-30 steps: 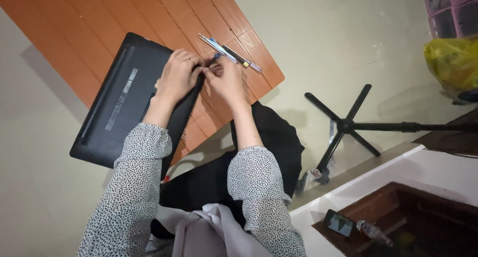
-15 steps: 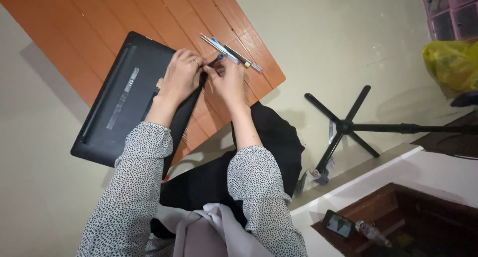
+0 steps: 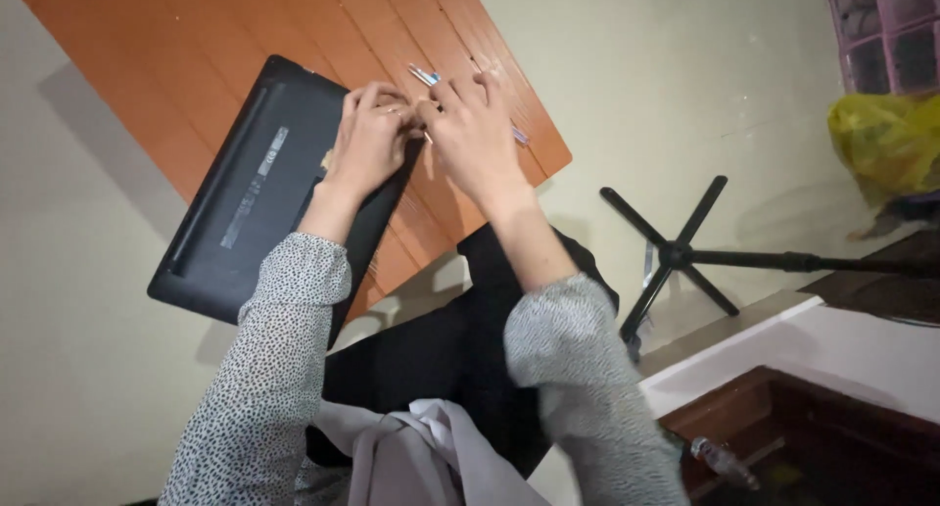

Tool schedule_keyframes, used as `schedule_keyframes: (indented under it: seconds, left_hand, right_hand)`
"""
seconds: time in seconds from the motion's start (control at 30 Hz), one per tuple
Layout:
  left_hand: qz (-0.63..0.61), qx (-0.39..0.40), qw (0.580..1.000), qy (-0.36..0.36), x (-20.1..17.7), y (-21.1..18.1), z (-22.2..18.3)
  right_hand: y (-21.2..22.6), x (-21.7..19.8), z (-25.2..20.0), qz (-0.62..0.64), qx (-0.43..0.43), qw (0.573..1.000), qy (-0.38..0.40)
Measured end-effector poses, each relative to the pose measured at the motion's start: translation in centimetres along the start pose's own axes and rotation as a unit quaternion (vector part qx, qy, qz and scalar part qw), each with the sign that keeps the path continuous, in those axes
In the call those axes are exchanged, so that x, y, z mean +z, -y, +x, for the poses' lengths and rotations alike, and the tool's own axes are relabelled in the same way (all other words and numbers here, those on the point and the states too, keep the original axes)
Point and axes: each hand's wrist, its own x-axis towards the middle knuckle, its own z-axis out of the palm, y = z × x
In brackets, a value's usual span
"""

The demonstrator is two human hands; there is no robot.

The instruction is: Securing the bottom casing of a laptop by tightening screws with a screwdriver.

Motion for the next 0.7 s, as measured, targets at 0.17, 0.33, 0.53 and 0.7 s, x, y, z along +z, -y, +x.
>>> schedule_keyframes:
  seconds: [0.17,0.33,0.53,0.7]
  left_hand:
    - [0.028,-0.012,1.000,-0.008,0.2,0.5,-0.3]
    - [-0.102,-0.047,0.994,-0.017,-0.8,0.9,-0.5]
    - [-0.340,-0.142,0.904,-0.217,-2.2,1.3,-0.1]
    - [-0.361,-0.170,0.886,-0.236,-1.6,2.2,-0.3]
  right_hand:
    - [-1.1,0.5,1.4,-0.129,-0.166,0.977,0.019]
    - [-1.6,1.7,2.9,-0.155,-0.260,0.950,0.075]
    - [-2.0,1.2,2.2,-0.176,-0.264,0.933,0.171]
    - [-1.5,1.5,2.1,-0.141,-0.253,0.938,0.192]
